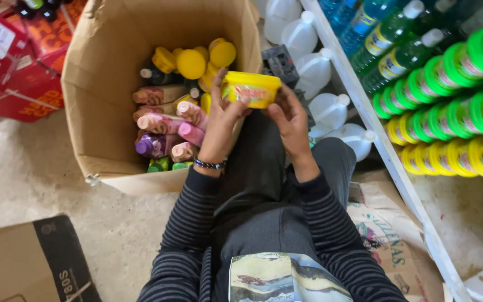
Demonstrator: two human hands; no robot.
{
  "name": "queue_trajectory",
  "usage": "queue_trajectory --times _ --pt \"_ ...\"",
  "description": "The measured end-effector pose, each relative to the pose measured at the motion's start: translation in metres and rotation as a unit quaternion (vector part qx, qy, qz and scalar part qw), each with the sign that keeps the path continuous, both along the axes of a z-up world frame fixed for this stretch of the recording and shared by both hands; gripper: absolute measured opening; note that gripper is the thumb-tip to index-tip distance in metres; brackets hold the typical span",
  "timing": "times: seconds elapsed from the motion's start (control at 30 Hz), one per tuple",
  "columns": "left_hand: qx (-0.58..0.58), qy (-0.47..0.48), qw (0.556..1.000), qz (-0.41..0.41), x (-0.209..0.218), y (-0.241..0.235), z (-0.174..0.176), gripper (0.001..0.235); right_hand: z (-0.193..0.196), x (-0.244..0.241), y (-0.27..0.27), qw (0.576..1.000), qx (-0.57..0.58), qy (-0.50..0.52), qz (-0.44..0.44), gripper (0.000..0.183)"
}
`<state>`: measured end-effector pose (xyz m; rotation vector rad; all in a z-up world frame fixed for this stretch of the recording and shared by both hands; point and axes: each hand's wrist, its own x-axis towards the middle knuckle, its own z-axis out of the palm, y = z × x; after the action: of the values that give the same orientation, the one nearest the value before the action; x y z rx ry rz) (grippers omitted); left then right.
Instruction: Stocking grocery shelves with cleaning products and dish soap from a cardboard box.
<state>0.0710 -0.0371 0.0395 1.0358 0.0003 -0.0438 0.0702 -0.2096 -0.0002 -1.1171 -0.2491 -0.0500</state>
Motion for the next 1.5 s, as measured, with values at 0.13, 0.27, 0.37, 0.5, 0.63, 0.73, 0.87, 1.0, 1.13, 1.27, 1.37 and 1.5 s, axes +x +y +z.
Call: queue_trajectory --times 0.13,0.27,0.37,0.5,0.63,0.73,0.87,1.0,1.13,1.27,1.37,1.5 --pt "0.068 -0.107 0.991 -0.03 -0.012 -0.035 -0.004 0.082 -0.003 -0.024 -0.032 0.998 0.035 0.038 0.043 0.051" --pt "0.053 -0.103 0.982 -0.15 -0.024 -0.07 -0.013 0.063 0.002 -0.051 -0.061 0.996 0.033 0.076 -0.026 0.055" --pt "0.01 -0.079 0.977 -0.197 -0.03 -0.096 -0.023 0.059 0.007 -0.07 -0.079 0.993 0.034 0.084 -0.077 0.059" --pt "0.019 -0.078 0.972 -0.22 -0.038 -0.12 -0.025 0.054 0.002 -0.087 -0.098 0.989 0.04 0.081 -0.12 0.063" --pt "0.015 -0.082 0.966 -0.244 -0.043 -0.134 -0.029 0.054 -0.01 -0.099 -0.112 0.986 0.054 0.061 -0.147 0.059" --pt "0.033 -0.104 0.958 -0.265 -0.046 -0.147 -0.025 0.057 -0.01 -0.112 -0.125 0.979 0.044 0.062 -0.187 0.057" --pt "0.074 -0.118 0.944 -0.299 -0.049 -0.164 -0.02 0.061 -0.022 -0.13 -0.154 0.976 0.002 0.076 -0.205 0.058" --pt "0.24 -0.195 0.923 -0.227 -0.052 -0.19 -0.043 0.065 -0.027 -0.149 -0.18 0.961 -0.034 0.046 -0.27 0.059" --pt "0.247 -0.214 0.913 -0.245 -0.063 -0.225 -0.03 0.069 -0.015 -0.17 -0.2 0.939 -0.072 0.049 -0.334 0.061" --pt "0.223 -0.203 0.91 -0.285 -0.077 -0.263 -0.029 0.064 -0.005 -0.192 -0.222 0.933 -0.042 0.025 -0.358 0.059" --pt "0.218 -0.224 0.9 -0.304 -0.089 -0.294 -0.036 0.06 -0.005 -0.211 -0.244 0.925 -0.018 0.033 -0.378 0.051" --pt "0.18 -0.312 0.9 -0.247 -0.102 -0.331 -0.034 0.059 -0.014 -0.23 -0.275 0.901 0.057 0.038 -0.428 0.038"
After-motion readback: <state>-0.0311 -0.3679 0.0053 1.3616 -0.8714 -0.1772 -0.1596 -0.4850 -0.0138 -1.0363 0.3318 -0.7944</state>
